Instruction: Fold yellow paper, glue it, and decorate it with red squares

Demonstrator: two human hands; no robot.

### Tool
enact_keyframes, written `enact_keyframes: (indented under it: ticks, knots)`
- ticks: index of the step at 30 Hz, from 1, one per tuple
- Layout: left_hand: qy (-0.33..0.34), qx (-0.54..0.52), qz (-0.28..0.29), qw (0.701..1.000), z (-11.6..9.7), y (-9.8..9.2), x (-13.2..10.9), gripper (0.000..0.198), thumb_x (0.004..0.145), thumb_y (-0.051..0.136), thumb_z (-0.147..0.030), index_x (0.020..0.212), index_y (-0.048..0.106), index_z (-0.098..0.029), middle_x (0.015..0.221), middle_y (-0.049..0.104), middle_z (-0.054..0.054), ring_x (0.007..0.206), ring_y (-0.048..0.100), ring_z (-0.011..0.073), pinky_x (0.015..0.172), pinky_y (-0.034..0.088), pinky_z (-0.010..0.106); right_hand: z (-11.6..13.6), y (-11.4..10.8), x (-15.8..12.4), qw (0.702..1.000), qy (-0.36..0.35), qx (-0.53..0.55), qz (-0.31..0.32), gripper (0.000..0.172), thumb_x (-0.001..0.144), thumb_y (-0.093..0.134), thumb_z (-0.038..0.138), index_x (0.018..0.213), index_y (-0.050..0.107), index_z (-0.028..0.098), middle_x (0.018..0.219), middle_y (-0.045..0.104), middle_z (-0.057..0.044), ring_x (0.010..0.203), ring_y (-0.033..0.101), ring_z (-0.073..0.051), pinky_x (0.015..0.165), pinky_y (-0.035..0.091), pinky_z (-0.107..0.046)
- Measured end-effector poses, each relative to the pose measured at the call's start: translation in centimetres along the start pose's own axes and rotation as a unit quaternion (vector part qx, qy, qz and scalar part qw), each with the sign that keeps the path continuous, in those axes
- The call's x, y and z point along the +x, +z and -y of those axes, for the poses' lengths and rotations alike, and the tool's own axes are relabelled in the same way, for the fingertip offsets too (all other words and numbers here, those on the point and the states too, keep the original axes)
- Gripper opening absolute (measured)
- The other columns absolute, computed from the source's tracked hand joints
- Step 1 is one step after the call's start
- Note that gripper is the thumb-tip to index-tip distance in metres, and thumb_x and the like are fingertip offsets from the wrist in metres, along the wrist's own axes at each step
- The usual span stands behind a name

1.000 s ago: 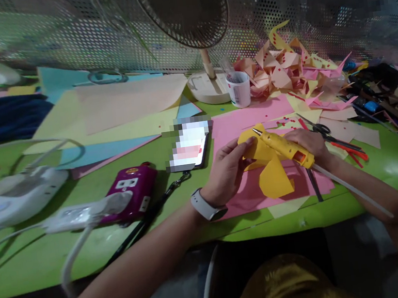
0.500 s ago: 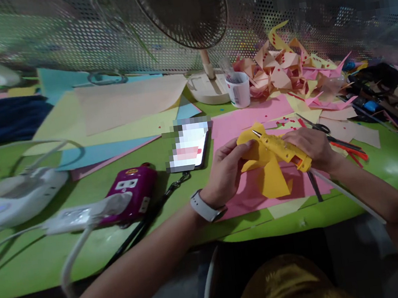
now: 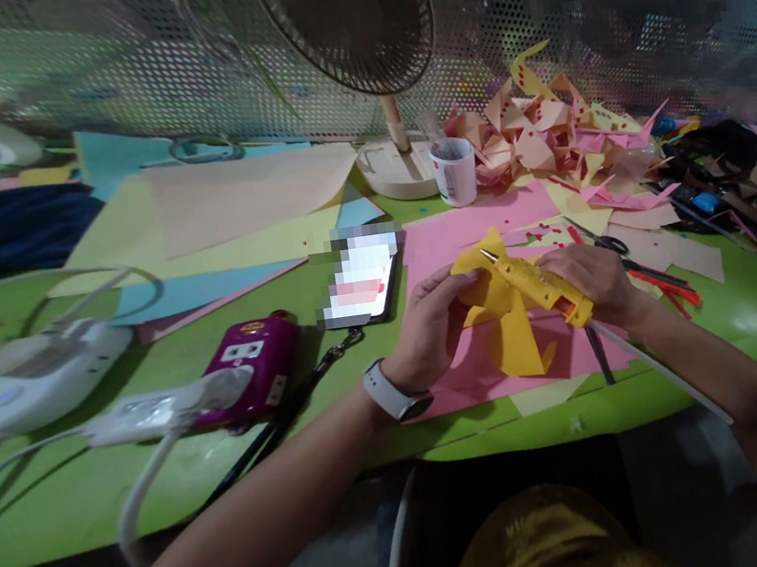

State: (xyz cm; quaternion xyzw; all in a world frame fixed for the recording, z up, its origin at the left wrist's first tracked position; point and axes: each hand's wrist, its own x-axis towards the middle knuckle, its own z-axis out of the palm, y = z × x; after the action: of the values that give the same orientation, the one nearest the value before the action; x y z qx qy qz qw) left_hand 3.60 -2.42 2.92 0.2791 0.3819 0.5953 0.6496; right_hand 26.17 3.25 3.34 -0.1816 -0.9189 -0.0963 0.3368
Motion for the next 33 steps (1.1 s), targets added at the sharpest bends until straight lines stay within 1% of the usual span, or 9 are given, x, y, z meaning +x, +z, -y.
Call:
enact_keyframes:
  ticks: [9, 13, 18, 21, 23, 25, 27, 29, 33]
  knots:
    - [0.005, -0.016, -0.023, 1.0, 0.0, -0.1, 0.3, 0.014, 0.065, 0.083, -0.024, 0.071, 0.071, -0.019, 0.075, 0.07, -0.001, 0.073, 0.062, 0.0124, 0.067, 0.052, 0.022, 0.0, -0.7, 0.6, 0.993, -0.07, -0.081, -0.051, 0.016, 0.101, 0.052, 0.029, 0.109, 0.061, 0.019, 0.093, 0.077, -0.01, 0.079, 0.072, -0.022, 0.067, 0.057, -0.035]
    - [0.028, -0.025, -0.016, 0.999, 0.1, -0.3, 0.5, 0.019, 0.065, 0.084, -0.026, 0.065, 0.067, -0.017, 0.07, 0.066, -0.002, 0.067, 0.06, 0.0106, 0.063, 0.051, 0.02, -0.2, -1.0, 0.3, 0.995, -0.045, -0.074, -0.052, 0.017, 0.102, 0.05, 0.026, 0.113, 0.062, 0.021, 0.101, 0.077, -0.008, 0.088, 0.072, -0.021, 0.075, 0.059, -0.035]
    - [0.032, -0.027, -0.012, 0.999, 0.2, -0.3, 0.6, 0.02, 0.066, 0.085, -0.026, 0.065, 0.067, -0.018, 0.073, 0.067, -0.001, 0.069, 0.061, 0.0106, 0.064, 0.052, 0.021, -0.1, -1.2, 0.2, 0.995, -0.05, -0.032, -0.075, 0.017, 0.101, 0.052, 0.024, 0.114, 0.062, 0.02, 0.101, 0.076, -0.008, 0.089, 0.073, -0.021, 0.075, 0.061, -0.035]
    - [0.044, -0.023, -0.01, 0.999, 0.0, -0.2, 0.5, 0.017, 0.07, 0.084, -0.028, 0.073, 0.07, -0.019, 0.081, 0.069, -0.001, 0.073, 0.061, 0.0105, 0.065, 0.051, 0.02, 0.2, -1.7, 0.2, 0.991, 0.043, 0.013, -0.128, 0.014, 0.098, 0.059, 0.03, 0.107, 0.065, 0.021, 0.099, 0.076, -0.007, 0.088, 0.074, -0.022, 0.074, 0.062, -0.036]
    - [0.038, -0.028, -0.022, 0.999, -0.2, -0.2, 0.6, 0.015, 0.073, 0.084, -0.029, 0.079, 0.072, -0.021, 0.09, 0.071, -0.001, 0.079, 0.063, 0.011, 0.066, 0.051, 0.02, 0.1, -2.2, 0.5, 0.965, 0.163, 0.014, -0.206, 0.014, 0.093, 0.067, 0.037, 0.097, 0.067, 0.023, 0.092, 0.075, -0.005, 0.083, 0.073, -0.021, 0.073, 0.061, -0.036]
    - [0.019, -0.037, -0.037, 0.998, -0.3, -0.2, 0.7, 0.018, 0.074, 0.084, -0.03, 0.085, 0.072, -0.023, 0.095, 0.071, -0.001, 0.083, 0.064, 0.0122, 0.069, 0.052, 0.022, -0.4, -2.9, 0.9, 0.911, 0.271, 0.04, -0.309, 0.02, 0.088, 0.071, 0.044, 0.089, 0.066, 0.024, 0.087, 0.071, -0.002, 0.074, 0.069, -0.018, 0.07, 0.058, -0.035]
    - [-0.003, -0.043, -0.047, 0.998, -0.3, -0.3, 0.9, 0.02, 0.075, 0.083, -0.034, 0.088, 0.072, -0.023, 0.095, 0.071, 0.0, 0.085, 0.065, 0.0138, 0.069, 0.054, 0.023, -1.4, -4.0, 1.3, 0.847, 0.339, 0.118, -0.393, 0.027, 0.086, 0.071, 0.049, 0.084, 0.064, 0.023, 0.084, 0.069, -0.001, 0.062, 0.062, -0.013, 0.058, 0.053, -0.03]
    - [-0.014, -0.042, -0.059, 0.997, -0.4, -0.3, 1.1, 0.021, 0.077, 0.081, -0.038, 0.088, 0.071, -0.022, 0.093, 0.07, 0.001, 0.082, 0.065, 0.0146, 0.066, 0.054, 0.023, -2.8, -5.3, 1.3, 0.796, 0.378, 0.208, -0.425, 0.029, 0.081, 0.073, 0.049, 0.08, 0.062, 0.021, 0.08, 0.068, 0.0, 0.05, 0.052, -0.009, 0.045, 0.041, -0.025]
    - [-0.005, -0.03, -0.099, 0.995, -0.4, -0.2, 1.4, 0.018, 0.08, 0.077, -0.037, 0.088, 0.07, -0.022, 0.087, 0.069, 0.001, 0.074, 0.065, 0.0144, 0.06, 0.053, 0.021, -6.0, -8.0, -1.0, 0.743, 0.464, 0.266, -0.403, 0.032, 0.071, 0.079, 0.044, 0.078, 0.062, 0.019, 0.071, 0.068, 0.0, 0.046, 0.048, -0.007, 0.04, 0.033, -0.022]
